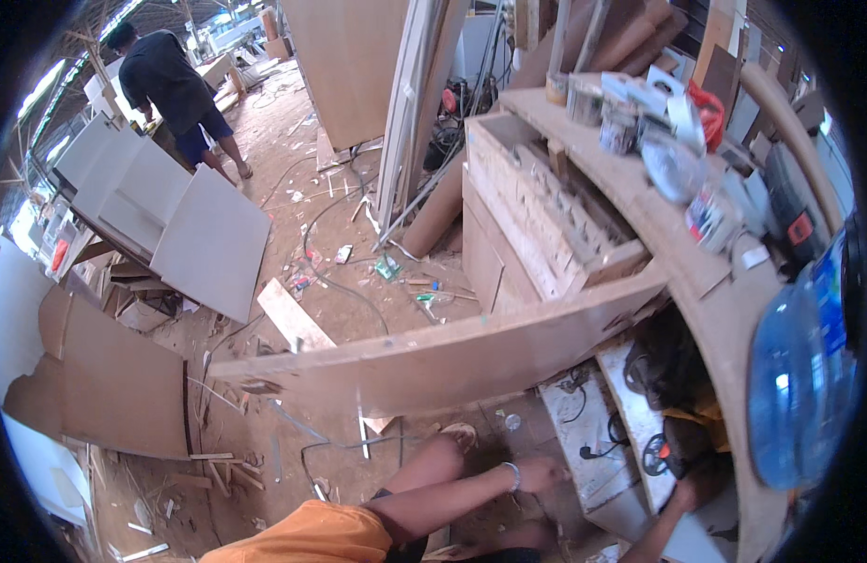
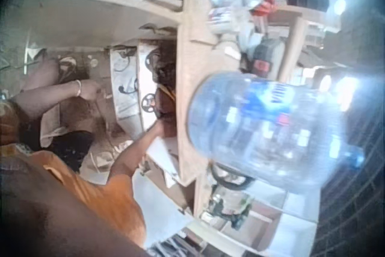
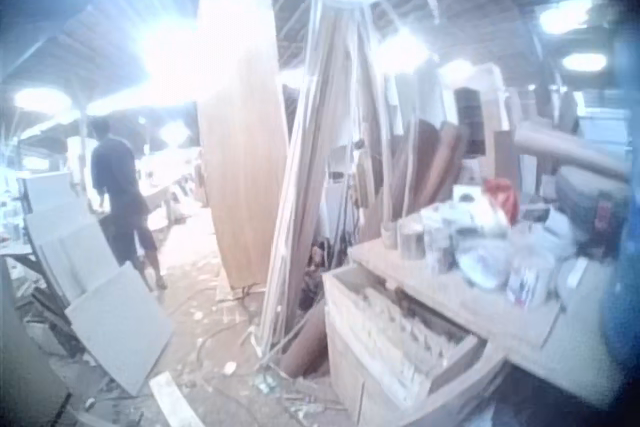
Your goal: The person retrieves metal drawer slides from a cabinet, positions one on the side of a wooden drawer box, and attaches it using a power drill.
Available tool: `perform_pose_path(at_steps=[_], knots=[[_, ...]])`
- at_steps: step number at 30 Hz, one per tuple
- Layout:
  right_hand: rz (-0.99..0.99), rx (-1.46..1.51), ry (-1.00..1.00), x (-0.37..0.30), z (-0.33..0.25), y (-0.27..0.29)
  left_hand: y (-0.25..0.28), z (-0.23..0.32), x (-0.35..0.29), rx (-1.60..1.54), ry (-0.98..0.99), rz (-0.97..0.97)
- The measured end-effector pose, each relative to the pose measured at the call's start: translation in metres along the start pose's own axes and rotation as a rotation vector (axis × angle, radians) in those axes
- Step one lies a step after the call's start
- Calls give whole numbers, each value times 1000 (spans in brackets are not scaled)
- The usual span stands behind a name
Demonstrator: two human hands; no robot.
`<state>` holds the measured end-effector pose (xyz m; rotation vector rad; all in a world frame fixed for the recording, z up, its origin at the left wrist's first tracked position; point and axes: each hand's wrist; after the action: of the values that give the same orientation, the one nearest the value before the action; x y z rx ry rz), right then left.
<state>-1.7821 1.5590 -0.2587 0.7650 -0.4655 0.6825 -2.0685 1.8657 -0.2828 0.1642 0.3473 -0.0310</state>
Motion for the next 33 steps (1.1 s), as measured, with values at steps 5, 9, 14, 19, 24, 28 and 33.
perform_pose_path(at_steps=[5,9,14,19,24,28,33], knots=[[-796,331,-32,35,15,128,15,-13,-97,93,289,169],[-836,918,359,-101,12,188,20,51,-233,99,340,338],[-1188,985,1361,-158,101,415,-3,71,-398,-135,414,927],[-1101,1284,1638,-177,122,459,-84,82,-553,-631,626,1417],[-1103,940,1891,-152,88,378,-353,7,-641,-319,1072,895],[-1184,765,1719,-121,88,365,-493,6,-686,-824,1087,667],[-1257,783,1537,-126,76,359,-484,14,-696,-939,1126,853]])
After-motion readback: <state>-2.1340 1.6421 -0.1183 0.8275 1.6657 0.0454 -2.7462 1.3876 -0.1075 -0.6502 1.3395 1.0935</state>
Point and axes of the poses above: each hand's wrist, its own x-axis towards the middle knuckle, its own y-axis out of the back of the hand, z = x × y, and after that the axes turned 12 degrees about -x, right-handed
